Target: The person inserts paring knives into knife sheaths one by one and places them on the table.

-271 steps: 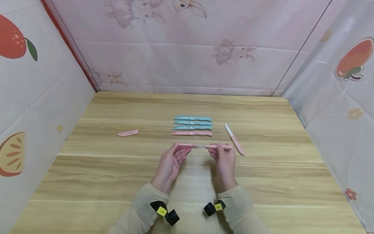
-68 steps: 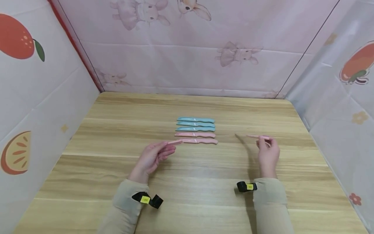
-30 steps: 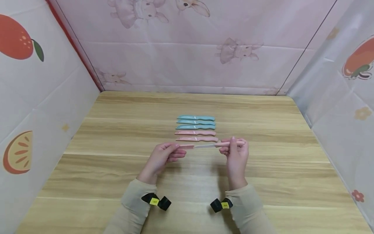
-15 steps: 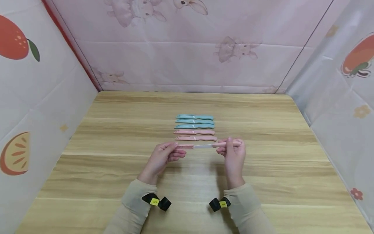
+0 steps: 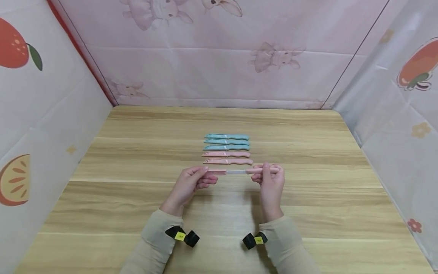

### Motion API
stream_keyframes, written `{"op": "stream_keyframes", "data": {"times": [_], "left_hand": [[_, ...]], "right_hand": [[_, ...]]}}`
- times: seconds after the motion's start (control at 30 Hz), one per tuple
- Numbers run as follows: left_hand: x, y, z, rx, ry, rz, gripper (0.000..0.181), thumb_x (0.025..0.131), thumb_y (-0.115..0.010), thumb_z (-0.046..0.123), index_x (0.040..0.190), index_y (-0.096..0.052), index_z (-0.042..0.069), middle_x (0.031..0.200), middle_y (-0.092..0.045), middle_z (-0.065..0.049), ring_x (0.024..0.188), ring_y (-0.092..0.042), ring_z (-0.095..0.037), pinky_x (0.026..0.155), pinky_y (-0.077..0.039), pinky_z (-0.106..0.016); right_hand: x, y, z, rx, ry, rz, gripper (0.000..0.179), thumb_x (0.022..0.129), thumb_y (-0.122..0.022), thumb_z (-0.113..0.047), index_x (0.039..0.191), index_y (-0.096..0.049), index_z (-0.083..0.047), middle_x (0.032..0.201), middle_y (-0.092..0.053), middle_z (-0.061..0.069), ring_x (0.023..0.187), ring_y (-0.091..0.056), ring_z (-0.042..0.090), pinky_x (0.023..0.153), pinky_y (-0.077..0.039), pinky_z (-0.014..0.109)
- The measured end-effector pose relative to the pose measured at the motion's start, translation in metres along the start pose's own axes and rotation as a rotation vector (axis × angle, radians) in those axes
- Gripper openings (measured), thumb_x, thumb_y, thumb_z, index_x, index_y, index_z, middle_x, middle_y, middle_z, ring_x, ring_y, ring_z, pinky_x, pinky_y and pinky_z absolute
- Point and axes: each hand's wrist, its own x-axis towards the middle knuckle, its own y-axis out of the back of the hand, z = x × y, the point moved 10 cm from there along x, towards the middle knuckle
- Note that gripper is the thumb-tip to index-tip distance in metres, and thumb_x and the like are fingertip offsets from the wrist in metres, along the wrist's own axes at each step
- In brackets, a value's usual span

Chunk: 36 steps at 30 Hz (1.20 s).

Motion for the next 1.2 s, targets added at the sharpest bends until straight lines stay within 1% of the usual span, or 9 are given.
{"op": "stream_keyframes", "data": {"times": [0.13, 0.2, 0.47, 0.8, 1.03, 1.1, 1.2], "left_hand": [[-0.0004, -0.0007, 0.0009, 0.005, -0.004, -0.009, 0.025, 0.099, -0.047, 0.022, 0.098, -0.064, 0.004, 0.086, -0.071, -0.006, 0.082, -0.068, -0.016, 0.075, -0.056, -0.032], [-0.0004, -0.0008, 0.001, 0.004, -0.005, -0.009, 0.024, 0.099, -0.047, 0.022, 0.097, -0.064, 0.005, 0.086, -0.071, -0.005, 0.083, -0.068, -0.016, 0.075, -0.056, -0.032], [0.0014, -0.0026, -0.0019, 0.004, 0.001, -0.01, 0.029, 0.099, -0.048, 0.024, 0.103, -0.065, 0.001, 0.086, -0.071, -0.006, 0.084, -0.068, -0.017, 0.076, -0.056, -0.034], [0.0016, -0.0053, -0.002, 0.006, -0.003, -0.017, 0.03, 0.098, -0.049, 0.024, 0.104, -0.065, -0.001, 0.087, -0.071, -0.007, 0.084, -0.068, -0.018, 0.076, -0.056, -0.035], [0.002, -0.0074, -0.0022, 0.004, -0.006, -0.023, 0.024, 0.099, -0.048, 0.022, 0.097, -0.066, 0.005, 0.086, -0.071, -0.006, 0.084, -0.068, -0.017, 0.075, -0.056, -0.034], [0.0022, -0.0079, -0.0024, 0.002, -0.008, -0.025, 0.024, 0.099, -0.048, 0.022, 0.097, -0.066, 0.005, 0.086, -0.071, -0.006, 0.084, -0.068, -0.018, 0.075, -0.056, -0.034], [0.0025, -0.0084, -0.0024, 0.006, -0.014, -0.027, 0.025, 0.099, -0.048, 0.022, 0.098, -0.066, 0.004, 0.086, -0.071, -0.006, 0.085, -0.068, -0.018, 0.076, -0.056, -0.035]], "right_hand": [[0.0002, 0.0009, 0.0022, -0.007, -0.006, 0.012, 0.029, 0.097, -0.051, -0.03, 0.101, -0.04, -0.003, 0.084, -0.067, 0.016, 0.055, -0.059, 0.013, 0.057, -0.056, 0.025], [0.0001, 0.0014, 0.0032, -0.013, -0.013, 0.018, 0.029, 0.097, -0.051, -0.031, 0.101, -0.04, -0.004, 0.083, -0.068, 0.014, 0.055, -0.059, 0.013, 0.057, -0.056, 0.025], [-0.0008, 0.0007, 0.0041, -0.012, -0.015, 0.021, 0.03, 0.097, -0.051, -0.031, 0.102, -0.04, -0.004, 0.082, -0.068, 0.013, 0.055, -0.059, 0.012, 0.057, -0.056, 0.025], [-0.0025, -0.0015, 0.0023, 0.006, 0.01, 0.011, 0.028, 0.097, -0.05, -0.028, 0.101, -0.039, -0.002, 0.082, -0.067, 0.014, 0.054, -0.059, 0.012, 0.055, -0.055, 0.024], [-0.0026, -0.0018, 0.0053, 0.026, -0.004, 0.002, 0.017, 0.099, -0.046, -0.017, 0.1, -0.038, -0.003, 0.082, -0.067, 0.011, 0.054, -0.059, 0.012, 0.056, -0.056, 0.024], [-0.0028, -0.0022, 0.0054, 0.031, -0.007, -0.001, 0.013, 0.099, -0.045, -0.014, 0.1, -0.038, -0.003, 0.082, -0.066, 0.01, 0.054, -0.059, 0.012, 0.056, -0.055, 0.024], [-0.0027, -0.0024, 0.0063, 0.035, -0.009, 0.0, 0.011, 0.099, -0.044, -0.013, 0.1, -0.038, -0.003, 0.082, -0.066, 0.01, 0.054, -0.058, 0.012, 0.055, -0.055, 0.023]]}}
